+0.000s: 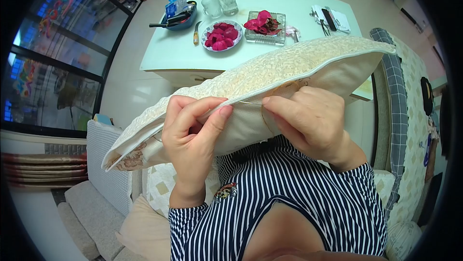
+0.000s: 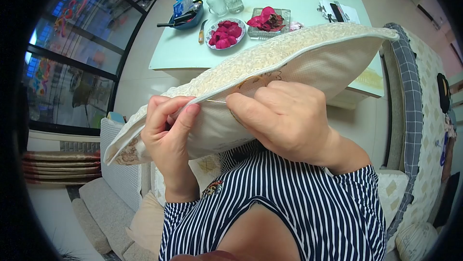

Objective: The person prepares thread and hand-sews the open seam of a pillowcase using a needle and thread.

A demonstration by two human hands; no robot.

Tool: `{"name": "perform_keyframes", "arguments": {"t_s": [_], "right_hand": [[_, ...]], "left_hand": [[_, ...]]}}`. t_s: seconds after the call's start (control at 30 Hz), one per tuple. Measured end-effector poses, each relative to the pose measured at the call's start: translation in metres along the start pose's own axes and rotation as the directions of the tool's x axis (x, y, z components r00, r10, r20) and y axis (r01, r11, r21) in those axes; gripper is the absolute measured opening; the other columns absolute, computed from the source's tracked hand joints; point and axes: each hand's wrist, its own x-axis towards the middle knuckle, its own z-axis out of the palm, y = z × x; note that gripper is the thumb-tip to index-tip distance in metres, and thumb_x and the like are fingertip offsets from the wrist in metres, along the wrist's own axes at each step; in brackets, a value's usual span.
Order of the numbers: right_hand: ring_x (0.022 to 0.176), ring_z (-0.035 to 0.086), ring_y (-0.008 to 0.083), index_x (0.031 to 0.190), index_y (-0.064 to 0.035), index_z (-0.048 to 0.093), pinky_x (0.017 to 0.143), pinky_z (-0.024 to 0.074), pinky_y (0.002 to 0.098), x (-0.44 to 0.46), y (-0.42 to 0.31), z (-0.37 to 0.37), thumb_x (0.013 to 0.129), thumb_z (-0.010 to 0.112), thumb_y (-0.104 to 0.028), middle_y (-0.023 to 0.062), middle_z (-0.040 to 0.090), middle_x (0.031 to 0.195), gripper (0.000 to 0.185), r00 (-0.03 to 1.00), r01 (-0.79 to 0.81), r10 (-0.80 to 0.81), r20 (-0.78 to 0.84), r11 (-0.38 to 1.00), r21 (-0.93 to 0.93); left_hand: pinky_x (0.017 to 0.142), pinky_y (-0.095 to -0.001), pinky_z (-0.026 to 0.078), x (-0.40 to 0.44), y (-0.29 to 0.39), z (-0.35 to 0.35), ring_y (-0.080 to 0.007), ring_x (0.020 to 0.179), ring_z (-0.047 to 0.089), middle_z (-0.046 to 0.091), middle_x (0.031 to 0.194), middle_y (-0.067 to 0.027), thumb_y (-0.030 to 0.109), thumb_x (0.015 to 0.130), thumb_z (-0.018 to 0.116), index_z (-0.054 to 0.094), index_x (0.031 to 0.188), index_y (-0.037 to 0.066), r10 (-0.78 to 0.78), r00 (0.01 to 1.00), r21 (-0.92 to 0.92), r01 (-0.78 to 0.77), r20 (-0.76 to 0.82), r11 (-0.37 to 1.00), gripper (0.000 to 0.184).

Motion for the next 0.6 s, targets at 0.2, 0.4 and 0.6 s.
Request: {"name": "perform_keyframes", "arguments": {"t_s": [0.2,0.4,0.6], "right_hand": [[0.054,0.054,0.0172,0.103,-0.0098,0.071,0.048,0.0443,0.0328,-0.0005,-0.0006,0.0002,0.075,0.076,-0.010,0.0002,0.050,0.063,0.028,1.000,0.009,-0.009,-0.002,0.998,-0.061],[0.054,0.056,0.0167,0.104,-0.0095,0.071,0.048,0.0446,0.0321,-0.0007,-0.0028,-0.0001,0.076,0.076,-0.009,0.0000,0.052,0.064,0.029,1.000,0.009,-0.009,-0.001,0.998,-0.070],[0.055,0.058,0.0165,0.106,-0.0074,0.070,0.050,0.0458,0.0319,-0.0040,-0.0041,0.0012,0.076,0.076,-0.009,-0.0003,0.055,0.064,0.031,0.999,0.031,-0.029,0.020,0.997,-0.067]], "left_hand": [[0.058,-0.0185,0.034,-0.0016,0.0010,-0.0009,-0.0027,0.068,0.045,0.053,0.087,0.0049,0.006,0.084,0.086,0.082,0.101,0.006,-0.002,1.000,-0.002,0.002,-0.002,1.000,0.018],[0.058,-0.0191,0.034,-0.0044,0.0015,-0.0019,-0.0032,0.069,0.045,0.053,0.087,0.0046,0.006,0.083,0.086,0.082,0.101,0.006,0.004,1.000,0.026,-0.004,-0.009,1.000,0.018],[0.058,-0.0203,0.036,-0.0080,0.0013,0.0003,-0.0051,0.070,0.046,0.052,0.086,0.0039,0.005,0.081,0.087,0.082,0.103,0.007,0.047,0.999,0.038,-0.046,-0.024,0.998,0.023]]}}
